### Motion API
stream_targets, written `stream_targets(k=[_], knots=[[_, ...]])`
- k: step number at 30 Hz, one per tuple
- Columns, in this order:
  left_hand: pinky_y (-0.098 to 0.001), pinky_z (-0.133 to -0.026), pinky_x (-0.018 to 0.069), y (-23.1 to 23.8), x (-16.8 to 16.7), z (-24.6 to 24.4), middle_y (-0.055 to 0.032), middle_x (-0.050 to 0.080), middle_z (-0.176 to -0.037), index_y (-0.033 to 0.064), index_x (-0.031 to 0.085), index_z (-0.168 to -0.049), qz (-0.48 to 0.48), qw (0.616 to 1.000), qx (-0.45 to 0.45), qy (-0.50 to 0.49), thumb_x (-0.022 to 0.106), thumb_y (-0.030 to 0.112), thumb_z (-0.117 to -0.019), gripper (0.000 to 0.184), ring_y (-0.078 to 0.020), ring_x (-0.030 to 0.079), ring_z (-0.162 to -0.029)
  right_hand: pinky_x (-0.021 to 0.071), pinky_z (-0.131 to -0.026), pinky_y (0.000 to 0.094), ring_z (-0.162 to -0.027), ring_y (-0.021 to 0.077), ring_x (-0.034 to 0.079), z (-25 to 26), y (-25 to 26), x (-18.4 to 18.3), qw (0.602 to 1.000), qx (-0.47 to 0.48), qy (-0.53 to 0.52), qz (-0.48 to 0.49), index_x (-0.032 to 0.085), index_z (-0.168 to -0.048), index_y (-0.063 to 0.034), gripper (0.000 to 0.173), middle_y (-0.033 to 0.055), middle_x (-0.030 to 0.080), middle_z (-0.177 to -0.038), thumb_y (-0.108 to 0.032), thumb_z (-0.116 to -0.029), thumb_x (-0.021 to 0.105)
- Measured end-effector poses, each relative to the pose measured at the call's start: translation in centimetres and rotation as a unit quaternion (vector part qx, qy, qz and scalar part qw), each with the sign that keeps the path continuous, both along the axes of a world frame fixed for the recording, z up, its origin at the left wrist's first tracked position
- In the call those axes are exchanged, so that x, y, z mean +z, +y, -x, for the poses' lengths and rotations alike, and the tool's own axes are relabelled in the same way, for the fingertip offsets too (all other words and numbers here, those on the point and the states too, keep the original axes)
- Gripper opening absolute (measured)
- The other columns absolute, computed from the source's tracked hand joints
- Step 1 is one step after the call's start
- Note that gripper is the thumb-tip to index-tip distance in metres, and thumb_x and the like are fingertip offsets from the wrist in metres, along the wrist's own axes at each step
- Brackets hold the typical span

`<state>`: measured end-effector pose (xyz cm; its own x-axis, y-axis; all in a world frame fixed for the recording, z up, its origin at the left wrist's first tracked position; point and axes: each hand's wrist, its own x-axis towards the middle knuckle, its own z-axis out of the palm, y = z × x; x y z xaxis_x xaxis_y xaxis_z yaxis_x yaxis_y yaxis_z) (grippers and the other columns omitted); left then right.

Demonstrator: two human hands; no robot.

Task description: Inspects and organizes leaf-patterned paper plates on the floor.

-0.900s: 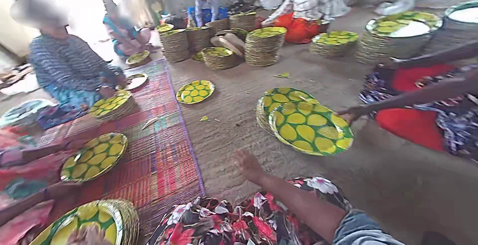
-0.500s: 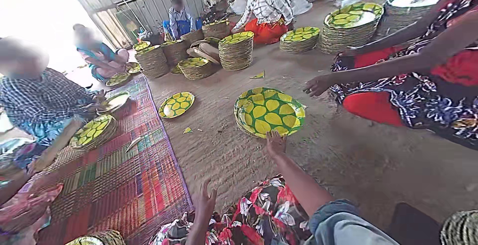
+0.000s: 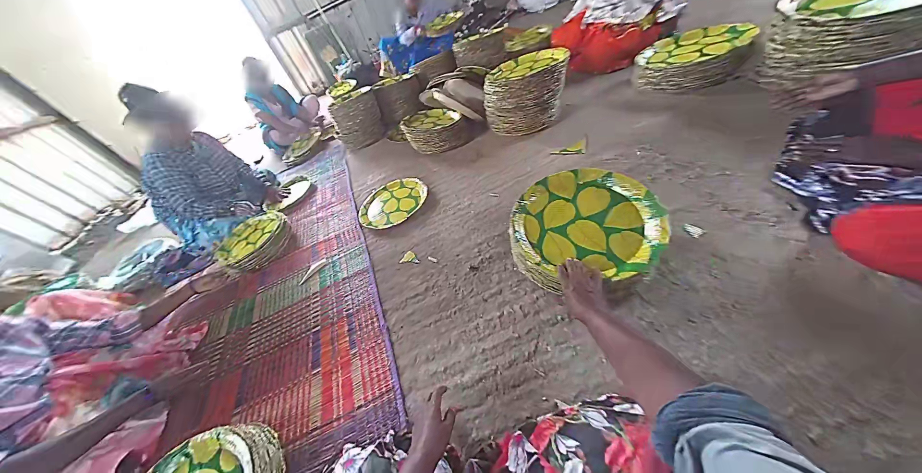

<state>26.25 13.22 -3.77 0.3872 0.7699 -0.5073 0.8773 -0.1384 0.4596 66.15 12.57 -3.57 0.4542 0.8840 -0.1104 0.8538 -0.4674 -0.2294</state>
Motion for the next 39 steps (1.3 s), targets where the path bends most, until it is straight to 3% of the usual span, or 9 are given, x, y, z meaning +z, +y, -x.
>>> stream_targets(k=[8,12,17,23,27,33,35,37,39], knots=[[-0.0554,-0.118,0.0376,0.7,-1.3,-0.1,-0.0208,0.055,-0.148,0.0074,0.048,-0.152,0.023,0.999,-0.022,0.011,0.053,0.029,-0.1063,0.051,-0.0372,0.050,-0.141,0.0390,-0.108,0.0683,-0.146,0.0480,0.039,-0.4,1.3,-0.3,0.996,0.029,-0.074,0.042,0.049,-0.143,0.0109,0.049,0.0318,0.046,-0.151,0.007,-0.0954,0.058],[-0.0552,-0.118,0.0374,0.4,-1.1,-0.1,-0.0217,0.053,-0.150,0.0064,0.048,-0.152,0.019,1.000,-0.025,0.001,0.054,0.028,-0.1064,0.050,-0.0379,0.049,-0.141,0.0370,-0.110,0.0692,-0.147,0.0495,0.037,-0.7,-0.8,0.3,0.996,0.026,-0.071,0.041,0.050,-0.142,0.0109,0.046,0.0328,0.046,-0.151,0.006,-0.0965,0.059],[-0.0550,-0.118,0.0374,0.5,-0.8,-0.2,-0.0210,0.051,-0.152,0.0076,0.049,-0.151,0.008,1.000,-0.026,-0.014,0.055,0.029,-0.1060,0.051,-0.0374,0.048,-0.142,0.0381,-0.111,0.0680,-0.139,0.0509,0.048,-0.6,-9.3,-0.4,0.991,0.081,-0.110,0.003,0.056,-0.139,0.0092,0.037,0.0338,0.054,-0.143,-0.001,-0.1038,0.051],[-0.0550,-0.117,0.0389,0.1,-0.6,-0.3,-0.0197,0.051,-0.153,0.0068,0.050,-0.149,0.004,0.998,-0.042,-0.051,0.055,0.027,-0.1059,0.048,-0.0363,0.049,-0.142,0.0548,-0.090,0.0637,-0.107,0.0522,0.068,-0.7,-23.1,-1.6,0.956,0.232,-0.138,-0.116,0.069,-0.119,0.0091,0.027,0.0329,0.069,-0.113,0.003,-0.0936,0.064],[-0.0551,-0.117,0.0389,-0.3,-0.5,-0.3,-0.0193,0.049,-0.154,0.0061,0.050,-0.149,0.004,0.997,-0.048,-0.056,0.054,0.027,-0.1064,0.048,-0.0360,0.048,-0.143,0.0503,-0.098,0.0661,-0.118,0.0522,0.065,-0.5,-24.9,0.4,0.974,0.206,-0.058,-0.080,0.069,-0.127,0.0056,0.029,0.0314,0.068,-0.124,-0.001,-0.0999,0.059],[-0.0538,-0.118,0.0383,-0.9,0.1,0.0,-0.0208,0.048,-0.154,0.0055,0.050,-0.149,-0.007,0.997,-0.062,-0.055,0.054,0.027,-0.1067,0.048,-0.0360,0.047,-0.144,0.0462,-0.102,0.0625,-0.126,0.0463,0.060,1.1,-20.1,4.9,0.980,0.159,-0.056,0.104,0.068,-0.124,0.0050,0.029,0.0291,0.066,-0.128,-0.012,-0.1041,0.057],[-0.0540,-0.121,0.0346,-1.2,0.7,0.1,-0.0222,0.041,-0.159,0.0049,0.045,-0.153,-0.039,0.996,-0.051,-0.060,0.056,0.027,-0.1057,0.053,-0.0368,0.040,-0.149,0.0492,-0.096,0.0623,-0.117,0.0475,0.064,3.2,-18.9,6.0,0.983,0.141,-0.121,0.008,0.069,-0.116,0.0070,0.024,0.0300,0.068,-0.118,-0.007,-0.1008,0.058],[-0.0561,-0.127,0.0186,-2.2,1.5,-0.3,-0.0259,0.022,-0.168,0.0010,0.031,-0.160,-0.156,0.984,-0.051,-0.066,0.060,0.027,-0.1023,0.070,-0.0382,0.019,-0.158,0.0542,-0.089,0.0640,-0.105,0.0507,0.069,6.0,-17.7,6.9,0.958,0.151,-0.158,-0.184,0.071,-0.109,0.0097,0.018,0.0320,0.070,-0.108,0.007,-0.0947,0.061],[-0.0674,-0.122,0.0171,-3.1,1.5,-0.6,-0.0341,0.029,-0.162,-0.0068,0.037,-0.155,-0.390,0.913,-0.071,-0.101,0.070,0.030,-0.0930,0.079,-0.0476,0.026,-0.154,0.0574,-0.089,0.0607,-0.104,0.0467,0.072,9.4,-16.1,7.9,0.927,0.184,-0.145,-0.294,0.072,-0.114,0.0070,0.024,0.0281,0.073,-0.112,0.009,-0.0953,0.058]])
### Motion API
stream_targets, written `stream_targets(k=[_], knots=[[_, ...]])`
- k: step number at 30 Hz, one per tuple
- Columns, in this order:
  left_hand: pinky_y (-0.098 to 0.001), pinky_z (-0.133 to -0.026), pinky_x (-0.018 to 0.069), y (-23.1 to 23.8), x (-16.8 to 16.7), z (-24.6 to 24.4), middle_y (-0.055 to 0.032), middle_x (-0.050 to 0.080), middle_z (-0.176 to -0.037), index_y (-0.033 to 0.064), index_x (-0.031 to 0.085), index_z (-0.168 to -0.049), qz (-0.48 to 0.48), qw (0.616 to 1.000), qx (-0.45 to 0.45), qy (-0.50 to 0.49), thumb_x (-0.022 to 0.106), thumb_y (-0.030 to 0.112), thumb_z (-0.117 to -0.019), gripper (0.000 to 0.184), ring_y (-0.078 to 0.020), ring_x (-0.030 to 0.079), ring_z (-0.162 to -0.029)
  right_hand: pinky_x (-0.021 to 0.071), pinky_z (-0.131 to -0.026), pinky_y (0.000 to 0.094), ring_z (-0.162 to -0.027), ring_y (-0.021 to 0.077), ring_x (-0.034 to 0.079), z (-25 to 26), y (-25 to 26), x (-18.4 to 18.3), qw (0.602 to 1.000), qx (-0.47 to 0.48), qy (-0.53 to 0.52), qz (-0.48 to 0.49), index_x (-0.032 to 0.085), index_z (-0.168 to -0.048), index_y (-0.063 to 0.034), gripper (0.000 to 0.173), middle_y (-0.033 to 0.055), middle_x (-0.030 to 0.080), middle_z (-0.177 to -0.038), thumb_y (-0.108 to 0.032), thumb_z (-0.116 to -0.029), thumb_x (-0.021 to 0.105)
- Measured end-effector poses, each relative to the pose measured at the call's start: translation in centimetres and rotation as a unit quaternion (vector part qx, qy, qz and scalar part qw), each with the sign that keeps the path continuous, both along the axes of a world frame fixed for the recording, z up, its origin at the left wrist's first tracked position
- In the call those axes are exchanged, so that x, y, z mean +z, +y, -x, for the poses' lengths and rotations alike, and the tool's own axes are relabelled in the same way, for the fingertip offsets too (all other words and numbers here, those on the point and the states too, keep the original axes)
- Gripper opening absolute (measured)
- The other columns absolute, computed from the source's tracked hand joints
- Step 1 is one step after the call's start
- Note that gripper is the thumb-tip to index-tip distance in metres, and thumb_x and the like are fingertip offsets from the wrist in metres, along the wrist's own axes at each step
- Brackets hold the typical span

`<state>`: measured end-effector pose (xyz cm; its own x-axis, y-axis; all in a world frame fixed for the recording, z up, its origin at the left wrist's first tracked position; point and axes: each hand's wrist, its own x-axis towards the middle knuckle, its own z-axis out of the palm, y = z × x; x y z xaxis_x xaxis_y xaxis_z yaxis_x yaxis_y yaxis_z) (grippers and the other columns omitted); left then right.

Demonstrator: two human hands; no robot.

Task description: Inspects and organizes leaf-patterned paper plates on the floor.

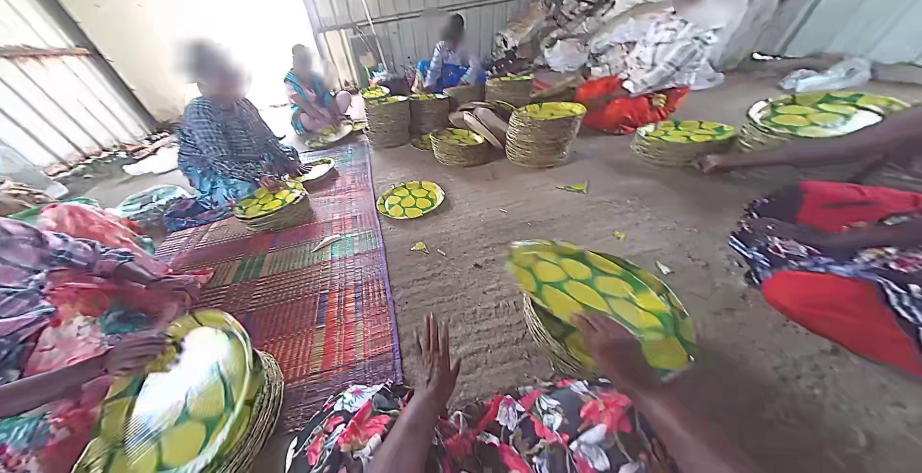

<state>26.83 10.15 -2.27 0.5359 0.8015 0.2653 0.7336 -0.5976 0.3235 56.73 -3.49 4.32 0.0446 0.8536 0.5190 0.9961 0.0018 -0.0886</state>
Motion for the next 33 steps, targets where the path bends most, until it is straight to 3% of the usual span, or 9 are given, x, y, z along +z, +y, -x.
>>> stream_targets(k=[4,6,10,12,17,23,26,30,33], knots=[[-0.0731,-0.104,0.0385,-0.3,0.1,-1.0,-0.0218,0.064,-0.139,0.0016,0.068,-0.132,-0.290,0.951,-0.097,-0.049,0.069,0.025,-0.0879,0.050,-0.0458,0.060,-0.130,0.0549,-0.096,0.0590,-0.107,0.0408,0.073,5.3,4.0,-2.2,0.981,0.188,0.042,0.038,0.075,-0.119,-0.0018,0.031,0.0216,0.075,-0.111,0.007,-0.0956,0.057],[-0.0658,-0.114,0.0363,-1.0,0.2,-0.6,-0.0139,0.064,-0.143,0.0081,0.069,-0.134,-0.088,0.987,-0.123,0.057,0.060,0.011,-0.0991,0.036,-0.0394,0.055,-0.138,0.0411,-0.112,0.0622,-0.127,0.0396,0.063,6.2,5.8,-3.7,0.959,0.190,0.057,0.202,0.071,-0.129,-0.0063,0.035,0.0203,0.070,-0.129,0.001,-0.1030,0.049],[-0.0598,-0.115,0.0381,0.9,-1.2,0.1,-0.0143,0.055,-0.151,0.0078,0.061,-0.139,0.253,0.925,-0.081,0.273,0.046,0.011,-0.1066,0.036,-0.0356,0.044,-0.146,0.0109,-0.125,0.0678,-0.155,0.0416,0.028,5.2,7.5,-4.0,0.937,0.000,0.097,0.334,0.051,-0.151,-0.0031,0.048,0.0243,0.040,-0.162,0.003,-0.1034,0.043],[-0.0606,-0.117,0.0350,1.3,-2.4,0.0,-0.0095,0.043,-0.162,0.0079,0.059,-0.141,0.278,0.912,-0.075,0.292,0.050,0.008,-0.1043,0.038,-0.0320,0.035,-0.153,0.0165,-0.122,0.0714,-0.155,0.0451,0.026,4.1,7.8,-3.6,0.932,-0.135,0.137,0.308,0.037,-0.158,0.0017,0.056,0.0295,0.031,-0.164,-0.011,-0.1052,0.052],[-0.0599,-0.115,0.0377,1.3,-2.3,-0.7,-0.0110,0.042,-0.163,0.0042,0.054,-0.144,0.297,0.897,-0.083,0.316,0.056,0.009,-0.1005,0.044,-0.0341,0.037,-0.151,0.0364,-0.112,0.0644,-0.146,0.0444,0.040,3.1,8.0,-3.4,0.890,-0.241,0.198,0.333,0.055,-0.139,0.0088,0.038,0.0294,0.045,-0.153,-0.002,-0.1045,0.044],[-0.0588,-0.119,0.0315,0.9,-1.7,-0.7,-0.0162,0.052,-0.154,0.0058,0.057,-0.143,0.296,0.915,-0.112,0.252,0.056,0.034,-0.1055,0.047,-0.0345,0.046,-0.145,0.0334,-0.113,0.0644,-0.137,0.0447,0.051,2.1,7.7,-3.6,0.924,-0.252,0.173,0.230,0.063,-0.137,-0.0022,0.044,0.0268,0.059,-0.141,-0.032,-0.1080,0.051],[-0.0641,-0.125,0.0132,0.6,-0.9,-0.4,-0.0271,0.026,-0.166,-0.0003,0.036,-0.158,0.142,0.983,-0.082,0.081,0.063,0.033,-0.1009,0.072,-0.0409,0.021,-0.157,0.0404,-0.106,0.0676,-0.128,0.0471,0.060,3.3,7.2,-4.4,0.980,-0.155,0.111,0.046,0.073,-0.118,0.0023,0.032,0.0274,0.066,-0.132,-0.020,-0.1053,0.055],[-0.0741,-0.114,0.0250,1.1,-1.3,-0.9,-0.0350,0.047,-0.150,-0.0097,0.053,-0.143,-0.172,0.981,-0.040,-0.083,0.055,0.035,-0.0955,0.065,-0.0527,0.044,-0.142,0.0539,-0.100,0.0585,-0.121,0.0390,0.068,6.1,7.3,-6.7,0.987,0.144,0.046,0.054,0.075,-0.106,0.0007,0.019,0.0200,0.070,-0.129,-0.003,-0.1000,0.057],[-0.0610,-0.125,0.0165,0.6,-1.3,-0.3,-0.0202,0.037,-0.164,0.0031,0.042,-0.156,0.064,0.991,-0.074,0.089,0.046,0.033,-0.1073,0.057,-0.0360,0.030,-0.155,0.0424,-0.110,0.0627,-0.121,0.0423,0.066,7.5,7.9,-8.2,0.933,0.208,0.010,0.293,0.071,-0.114,0.0056,0.025,0.0247,0.070,-0.123,-0.003,-0.1042,0.049]])
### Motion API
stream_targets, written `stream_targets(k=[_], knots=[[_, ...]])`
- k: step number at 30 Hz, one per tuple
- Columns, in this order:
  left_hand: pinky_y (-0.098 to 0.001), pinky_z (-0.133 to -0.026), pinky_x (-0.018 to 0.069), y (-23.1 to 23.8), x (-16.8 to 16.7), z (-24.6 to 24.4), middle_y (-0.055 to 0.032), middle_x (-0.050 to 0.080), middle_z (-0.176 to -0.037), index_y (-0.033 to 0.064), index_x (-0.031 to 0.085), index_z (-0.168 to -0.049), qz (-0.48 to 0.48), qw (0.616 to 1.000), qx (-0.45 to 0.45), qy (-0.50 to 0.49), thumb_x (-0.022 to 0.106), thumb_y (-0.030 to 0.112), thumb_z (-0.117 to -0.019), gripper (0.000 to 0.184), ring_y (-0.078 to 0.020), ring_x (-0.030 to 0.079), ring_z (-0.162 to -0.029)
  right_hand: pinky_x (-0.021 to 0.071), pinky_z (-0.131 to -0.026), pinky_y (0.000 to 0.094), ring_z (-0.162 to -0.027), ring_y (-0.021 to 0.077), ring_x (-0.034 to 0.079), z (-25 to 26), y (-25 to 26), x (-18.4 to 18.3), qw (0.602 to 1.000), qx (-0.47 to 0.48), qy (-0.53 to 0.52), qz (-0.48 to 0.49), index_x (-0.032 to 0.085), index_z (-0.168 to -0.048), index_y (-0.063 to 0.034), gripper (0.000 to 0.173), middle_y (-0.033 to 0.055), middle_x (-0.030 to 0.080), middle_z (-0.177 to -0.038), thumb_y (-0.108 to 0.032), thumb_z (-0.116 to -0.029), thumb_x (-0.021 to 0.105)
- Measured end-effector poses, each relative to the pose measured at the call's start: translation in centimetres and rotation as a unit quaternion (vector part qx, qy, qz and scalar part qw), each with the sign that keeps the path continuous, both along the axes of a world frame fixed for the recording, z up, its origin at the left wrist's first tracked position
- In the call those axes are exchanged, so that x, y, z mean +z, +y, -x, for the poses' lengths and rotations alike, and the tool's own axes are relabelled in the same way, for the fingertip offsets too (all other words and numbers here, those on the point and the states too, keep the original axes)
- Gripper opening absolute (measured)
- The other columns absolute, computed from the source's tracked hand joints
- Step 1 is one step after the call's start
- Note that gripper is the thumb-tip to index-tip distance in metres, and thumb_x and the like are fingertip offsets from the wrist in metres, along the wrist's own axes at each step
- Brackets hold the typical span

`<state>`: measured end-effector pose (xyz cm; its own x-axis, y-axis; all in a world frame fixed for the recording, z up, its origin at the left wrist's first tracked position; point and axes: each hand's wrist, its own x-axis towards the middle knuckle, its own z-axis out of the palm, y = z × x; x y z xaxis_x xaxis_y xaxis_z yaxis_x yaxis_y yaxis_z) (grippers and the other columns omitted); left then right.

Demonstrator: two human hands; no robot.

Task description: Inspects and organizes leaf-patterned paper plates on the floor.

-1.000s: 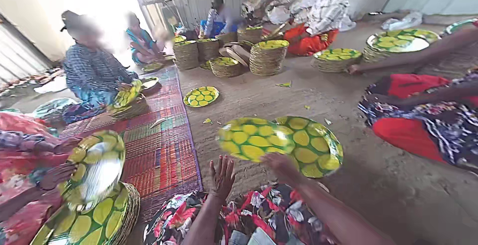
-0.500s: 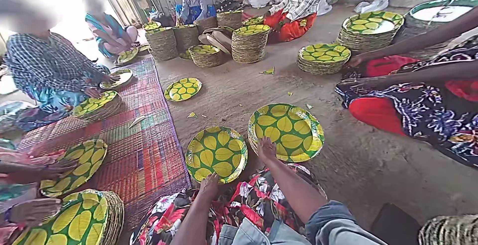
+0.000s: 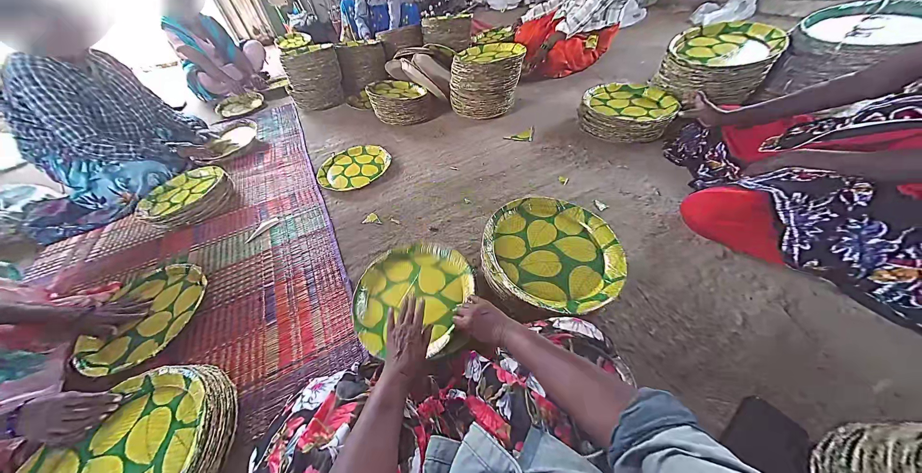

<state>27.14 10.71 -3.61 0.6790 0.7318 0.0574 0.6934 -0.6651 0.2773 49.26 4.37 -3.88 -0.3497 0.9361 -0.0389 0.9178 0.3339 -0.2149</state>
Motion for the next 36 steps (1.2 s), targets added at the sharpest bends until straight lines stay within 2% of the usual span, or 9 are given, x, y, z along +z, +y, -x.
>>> stream_targets(k=[3,7,10,18,21,24,26,29,36], knots=[[-0.0623,-0.126,0.0083,0.7,-2.3,0.1,-0.0109,0.005,-0.174,0.0126,0.017,-0.166,0.240,0.947,-0.023,0.212,0.040,0.041,-0.1107,0.066,-0.0312,0.002,-0.161,0.0162,-0.123,0.0657,-0.136,0.0453,0.052,-0.4,0.5,0.9,0.984,-0.098,-0.021,0.147,0.066,-0.127,0.0064,0.047,0.0283,0.063,-0.135,-0.029,-0.1113,0.040],[-0.0613,-0.125,0.0151,0.9,-2.2,-0.3,-0.0064,0.008,-0.175,0.0168,0.026,-0.165,0.267,0.942,-0.015,0.202,0.038,0.043,-0.1111,0.061,-0.0291,0.006,-0.161,0.0209,-0.121,0.0672,-0.151,0.0427,0.036,-2.0,0.0,3.2,0.941,-0.338,0.021,0.006,0.048,-0.150,0.0057,0.057,0.0263,0.043,-0.159,-0.032,-0.1078,0.050],[-0.0624,-0.125,0.0144,1.1,-2.2,-0.3,-0.0060,0.009,-0.174,0.0191,0.027,-0.164,0.277,0.941,-0.019,0.191,0.043,0.038,-0.1101,0.060,-0.0297,0.006,-0.161,0.0272,-0.118,0.0658,-0.147,0.0446,0.040,-3.4,0.1,3.9,0.879,-0.469,0.005,0.081,0.052,-0.143,0.0087,0.041,0.0298,0.046,-0.153,-0.003,-0.1047,0.044],[-0.0581,-0.125,0.0208,1.4,-2.1,0.0,-0.0148,0.020,-0.171,0.0096,0.030,-0.162,0.259,0.960,0.013,0.106,0.050,0.034,-0.1079,0.063,-0.0334,0.017,-0.159,0.0375,-0.109,0.0648,-0.131,0.0449,0.056,-4.0,-0.8,4.5,0.879,-0.460,0.034,-0.122,0.067,-0.130,0.0005,0.033,0.0266,0.063,-0.135,-0.010,-0.1024,0.054],[-0.0678,-0.122,0.0150,0.6,-1.2,-0.1,-0.0324,0.023,-0.165,-0.0053,0.033,-0.158,0.042,0.995,0.059,-0.073,0.050,0.031,-0.1062,0.065,-0.0469,0.022,-0.155,0.0511,-0.102,0.0576,-0.121,0.0430,0.066,-2.7,-1.1,3.3,0.916,-0.277,0.069,-0.281,0.074,-0.113,0.0039,0.024,0.0244,0.069,-0.129,-0.005,-0.1005,0.056],[-0.0732,-0.117,0.0212,1.3,-1.0,-0.5,-0.0365,0.043,-0.153,-0.0100,0.049,-0.147,-0.190,0.961,0.070,-0.186,0.045,0.030,-0.1009,0.061,-0.0542,0.039,-0.145,0.0482,-0.108,0.0572,-0.127,0.0403,0.064,-0.7,-0.5,1.1,0.987,-0.094,0.063,-0.116,0.071,-0.117,0.0039,0.028,0.0229,0.067,-0.134,0.005,-0.1006,0.049],[-0.0672,-0.122,0.0169,0.7,-0.9,-0.1,-0.0279,0.038,-0.161,-0.0014,0.045,-0.153,-0.071,0.993,0.046,-0.083,0.046,0.029,-0.1056,0.056,-0.0450,0.032,-0.152,0.0355,-0.115,0.0627,-0.134,0.0415,0.057,-0.2,0.4,0.4,0.997,-0.055,0.010,0.061,0.066,-0.128,0.0024,0.033,0.0235,0.064,-0.137,0.006,-0.1023,0.045],[-0.0641,-0.126,0.0023,0.7,-1.8,0.0,-0.0143,0.010,-0.173,0.0111,0.021,-0.165,0.194,0.969,0.002,0.152,0.040,0.041,-0.1098,0.066,-0.0322,0.004,-0.161,0.0115,-0.125,0.0680,-0.151,0.0447,0.035,-0.1,0.6,1.3,0.976,-0.152,-0.040,0.150,0.061,-0.137,0.0037,0.040,0.0277,0.050,-0.152,0.010,-0.1004,0.046],[-0.0694,-0.123,0.0092,1.0,-1.8,-0.9,-0.0123,0.011,-0.174,0.0206,0.026,-0.165,0.196,0.964,0.041,0.177,0.052,0.032,-0.1071,0.065,-0.0331,0.007,-0.161,0.0186,-0.122,0.0691,-0.152,0.0457,0.031,-3.1,0.5,3.5,0.872,-0.479,0.006,0.100,0.042,-0.151,0.0086,0.049,0.0311,0.037,-0.159,-0.004,-0.1043,0.046]])
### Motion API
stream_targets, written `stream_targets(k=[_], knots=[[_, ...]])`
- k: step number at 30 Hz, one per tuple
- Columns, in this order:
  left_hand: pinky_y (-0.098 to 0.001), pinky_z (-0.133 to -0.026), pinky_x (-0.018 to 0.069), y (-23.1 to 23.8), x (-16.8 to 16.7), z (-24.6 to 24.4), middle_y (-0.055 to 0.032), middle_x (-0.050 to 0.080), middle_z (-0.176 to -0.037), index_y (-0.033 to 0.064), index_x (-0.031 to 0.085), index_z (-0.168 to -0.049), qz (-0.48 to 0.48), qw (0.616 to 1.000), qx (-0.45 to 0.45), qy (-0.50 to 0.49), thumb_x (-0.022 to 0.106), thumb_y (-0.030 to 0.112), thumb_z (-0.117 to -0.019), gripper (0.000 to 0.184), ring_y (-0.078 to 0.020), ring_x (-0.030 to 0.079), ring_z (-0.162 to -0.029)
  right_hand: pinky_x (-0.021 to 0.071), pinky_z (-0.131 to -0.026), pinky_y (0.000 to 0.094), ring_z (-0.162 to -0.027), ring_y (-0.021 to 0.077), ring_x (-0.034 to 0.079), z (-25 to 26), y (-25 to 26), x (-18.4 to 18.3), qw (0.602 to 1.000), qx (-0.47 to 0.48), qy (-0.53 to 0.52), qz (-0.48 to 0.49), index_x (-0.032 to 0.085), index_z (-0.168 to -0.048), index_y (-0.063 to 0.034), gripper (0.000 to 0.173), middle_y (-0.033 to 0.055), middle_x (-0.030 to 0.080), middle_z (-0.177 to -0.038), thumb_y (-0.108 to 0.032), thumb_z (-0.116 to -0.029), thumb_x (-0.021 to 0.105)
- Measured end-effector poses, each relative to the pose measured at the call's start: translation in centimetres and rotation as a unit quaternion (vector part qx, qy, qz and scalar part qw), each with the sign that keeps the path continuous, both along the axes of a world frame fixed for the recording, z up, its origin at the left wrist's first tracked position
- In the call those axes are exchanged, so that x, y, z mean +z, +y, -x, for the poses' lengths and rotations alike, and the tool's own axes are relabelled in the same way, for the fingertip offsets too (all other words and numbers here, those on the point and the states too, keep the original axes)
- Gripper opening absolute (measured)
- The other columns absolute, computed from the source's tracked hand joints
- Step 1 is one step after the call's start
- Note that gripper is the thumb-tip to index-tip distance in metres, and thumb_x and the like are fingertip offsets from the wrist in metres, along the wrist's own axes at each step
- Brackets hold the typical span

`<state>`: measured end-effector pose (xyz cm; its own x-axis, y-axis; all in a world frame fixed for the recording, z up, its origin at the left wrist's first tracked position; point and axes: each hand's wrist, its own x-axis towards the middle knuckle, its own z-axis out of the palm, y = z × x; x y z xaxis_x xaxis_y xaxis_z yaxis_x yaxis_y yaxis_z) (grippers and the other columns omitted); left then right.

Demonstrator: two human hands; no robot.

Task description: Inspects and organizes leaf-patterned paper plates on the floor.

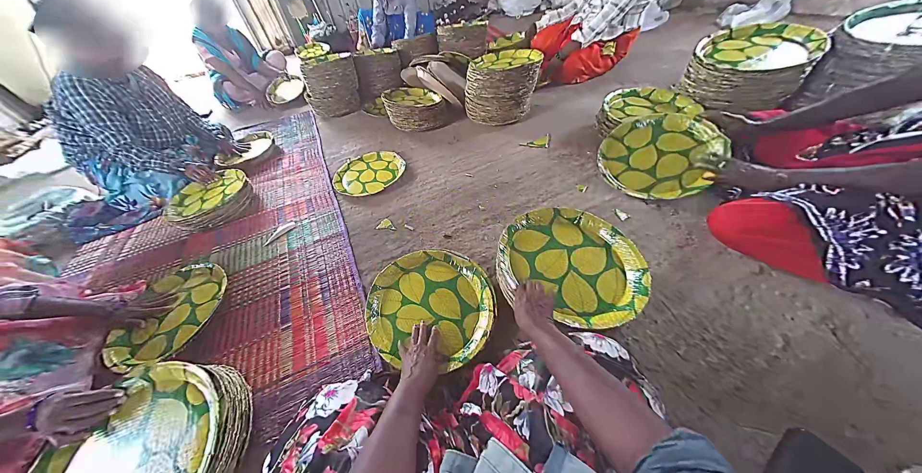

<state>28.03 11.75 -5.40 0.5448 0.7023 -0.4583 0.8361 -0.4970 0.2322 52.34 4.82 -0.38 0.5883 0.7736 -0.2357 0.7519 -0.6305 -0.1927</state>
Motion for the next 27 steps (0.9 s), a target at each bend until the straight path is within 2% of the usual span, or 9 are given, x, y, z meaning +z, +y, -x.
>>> stream_targets(k=[4,7,10,13,15,18,21,24,27], knots=[[-0.0697,-0.123,0.0096,0.6,-1.4,-0.4,-0.0096,0.009,-0.174,0.0263,0.027,-0.165,0.013,1.000,0.011,-0.017,0.049,0.021,-0.1077,0.061,-0.0332,0.004,-0.161,0.0328,-0.115,0.0637,-0.142,0.0430,0.045,-0.4,0.2,0.4,1.000,-0.013,-0.010,0.018,0.056,-0.139,0.0063,0.038,0.0280,0.052,-0.147,-0.002,-0.1032,0.047],[-0.0683,-0.124,0.0081,1.0,-1.7,-0.5,-0.0084,0.010,-0.174,0.0255,0.027,-0.165,0.026,0.999,0.016,-0.038,0.049,0.019,-0.1077,0.061,-0.0314,0.004,-0.161,0.0342,-0.113,0.0637,-0.138,0.0440,0.050,-1.2,-0.5,0.3,0.998,-0.014,-0.024,-0.049,0.060,-0.138,0.0018,0.042,0.0281,0.058,-0.141,-0.026,-0.1083,0.051],[-0.0680,-0.123,0.0132,0.8,-1.3,-0.3,-0.0185,0.016,-0.172,0.0077,0.020,-0.165,-0.032,0.984,0.089,-0.149,0.047,0.025,-0.1085,0.064,-0.0366,0.013,-0.160,0.0415,-0.108,0.0620,-0.127,0.0453,0.060,-1.1,-1.3,0.0,0.964,0.041,-0.106,-0.242,0.070,-0.122,0.0045,0.033,0.0288,0.066,-0.128,-0.020,-0.1066,0.053],[-0.0675,-0.123,0.0141,1.1,-1.0,0.0,-0.0335,0.025,-0.164,-0.0113,0.030,-0.156,-0.262,0.902,0.147,-0.309,0.047,0.031,-0.1041,0.069,-0.0487,0.022,-0.154,0.0523,-0.101,0.0579,-0.117,0.0429,0.068,0.6,-1.2,-0.9,0.908,0.196,-0.084,-0.360,0.074,-0.111,0.0050,0.023,0.0245,0.071,-0.123,-0.006,-0.1017,0.056],[-0.0662,-0.123,0.0131,1.5,-0.5,0.1,-0.0377,0.028,-0.160,-0.0142,0.035,-0.152,-0.340,0.864,0.146,-0.341,0.041,0.033,-0.1027,0.069,-0.0531,0.025,-0.152,0.0524,-0.104,0.0547,-0.123,0.0389,0.067,2.1,-1.0,-1.7,0.901,0.321,-0.020,-0.290,0.073,-0.114,0.0043,0.026,0.0213,0.070,-0.129,0.002,-0.1015,0.051],[-0.0613,-0.126,0.0126,0.9,0.3,0.7,-0.0276,0.028,-0.165,-0.0008,0.037,-0.157,-0.210,0.951,0.087,-0.211,0.042,0.031,-0.1078,0.059,-0.0426,0.023,-0.156,0.0347,-0.117,0.0612,-0.138,0.0394,0.055,3.2,0.0,-2.9,0.901,0.427,0.041,-0.057,0.068,-0.125,0.0049,0.032,0.0227,0.063,-0.140,0.005,-0.1033,0.044],[-0.0606,-0.127,0.0081,0.6,-0.9,0.3,-0.0160,0.009,-0.173,0.0094,0.019,-0.165,-0.003,1.000,0.010,-0.018,0.038,0.033,-0.1103,0.063,-0.0333,0.006,-0.161,0.0159,-0.123,0.0678,-0.150,0.0415,0.039,2.5,0.0,-2.7,0.941,0.333,0.048,0.024,0.060,-0.140,0.0019,0.041,0.0237,0.049,-0.155,0.005,-0.1010,0.046],[-0.0631,-0.126,0.0077,0.5,-1.2,-0.1,-0.0137,0.007,-0.174,0.0111,0.018,-0.166,0.016,1.000,0.014,-0.010,0.041,0.036,-0.1097,0.065,-0.0318,0.004,-0.161,0.0195,-0.122,0.0681,-0.153,0.0425,0.033,1.2,0.0,-0.8,0.990,0.134,-0.014,-0.042,0.045,-0.153,0.0021,0.050,0.0266,0.038,-0.161,-0.007,-0.1049,0.048],[-0.0621,-0.126,0.0076,0.9,-1.2,0.1,-0.0133,0.006,-0.174,0.0115,0.018,-0.166,0.015,1.000,0.008,-0.018,0.045,0.040,-0.1092,0.069,-0.0305,0.003,-0.161,0.0318,-0.115,0.0653,-0.143,0.0454,0.043,-0.3,0.0,-0.2,1.000,0.015,-0.006,0.004,0.053,-0.141,0.0086,0.041,0.0303,0.050,-0.148,-0.004,-0.1025,0.051]])
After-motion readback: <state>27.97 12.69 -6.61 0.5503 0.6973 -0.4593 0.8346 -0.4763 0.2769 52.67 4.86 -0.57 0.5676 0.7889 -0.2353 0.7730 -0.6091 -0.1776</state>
